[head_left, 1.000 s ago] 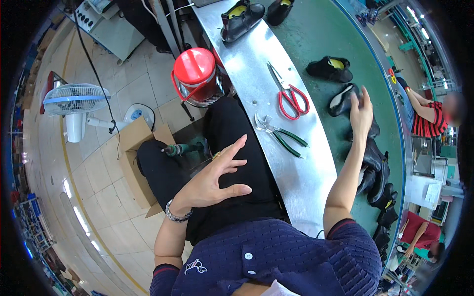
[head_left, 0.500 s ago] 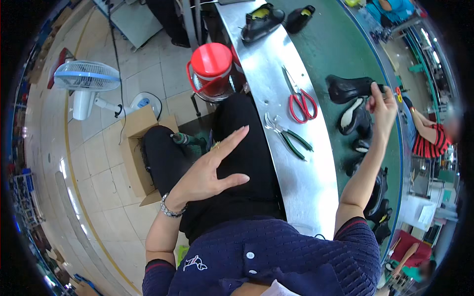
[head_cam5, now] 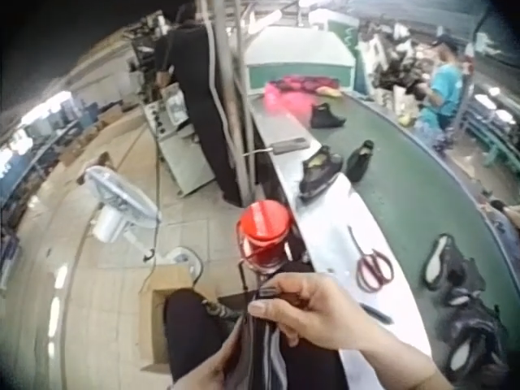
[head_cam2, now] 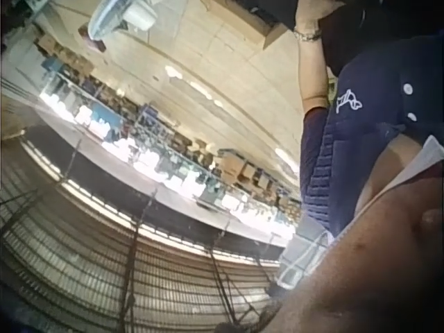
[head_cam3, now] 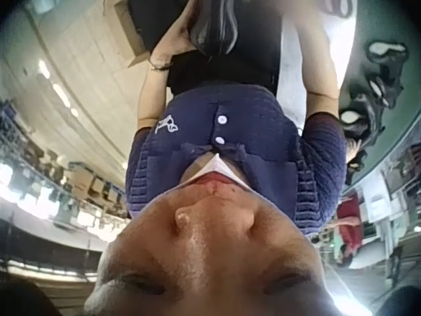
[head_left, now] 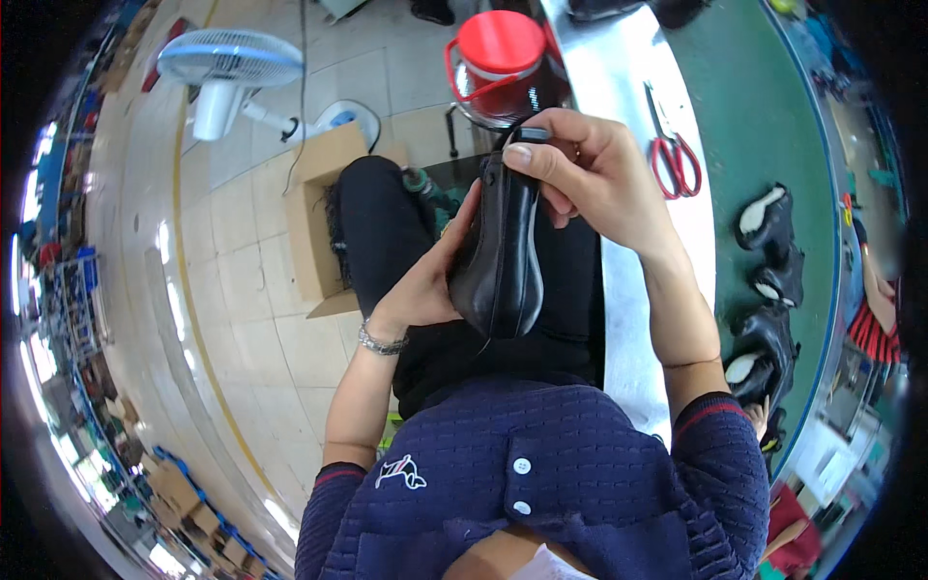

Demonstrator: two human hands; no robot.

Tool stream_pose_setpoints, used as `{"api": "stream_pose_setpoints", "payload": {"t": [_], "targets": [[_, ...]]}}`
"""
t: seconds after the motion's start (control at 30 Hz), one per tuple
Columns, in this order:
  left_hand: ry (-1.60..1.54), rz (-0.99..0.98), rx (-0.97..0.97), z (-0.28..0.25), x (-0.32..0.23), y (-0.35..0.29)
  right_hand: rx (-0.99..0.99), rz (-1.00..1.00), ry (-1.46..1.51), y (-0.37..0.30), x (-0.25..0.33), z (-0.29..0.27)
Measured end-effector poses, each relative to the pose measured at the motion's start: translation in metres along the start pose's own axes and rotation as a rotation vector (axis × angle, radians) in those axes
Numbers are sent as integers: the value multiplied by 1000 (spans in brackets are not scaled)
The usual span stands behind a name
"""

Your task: The worker is using pliers and hand force to stretch, position, and glue shoe upper material onto a last, ensuring the material is taut and correctly aligned for the sole attachment process.

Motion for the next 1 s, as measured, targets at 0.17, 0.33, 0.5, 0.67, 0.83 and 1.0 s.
{"api": "stream_pose_setpoints", "payload": {"t": [0.17, 0.33, 0.5, 0.67, 0.83, 1.0], "targets": [[18, -24, -142, -19, 32, -34, -214, -1, -303, 1, -29, -13], [-159, 17, -377, -41, 18, -61, -447, 355, -1049, -79, -106, -71], [-600, -257, -665, -72, 44, -120, -479, 530, -1084, -140, -158, -78], [-737, -428, -607, -92, 50, -103, -420, 663, -799, -125, -168, -73], [-655, -477, -448, -86, 9, -59, -379, 493, 44, -86, -126, -26], [-504, -386, -515, -85, 18, -56, 159, 355, 295, -23, -62, 37]]}}
Point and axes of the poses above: each hand's wrist, its own y-axis towards the middle knuckle, its own z-axis out of the palm, x = y × z, the point moved 8 cm from there along y, towards the middle knuckle, and after that the axes turned 12 degrees about x, right-handed, at the moved point
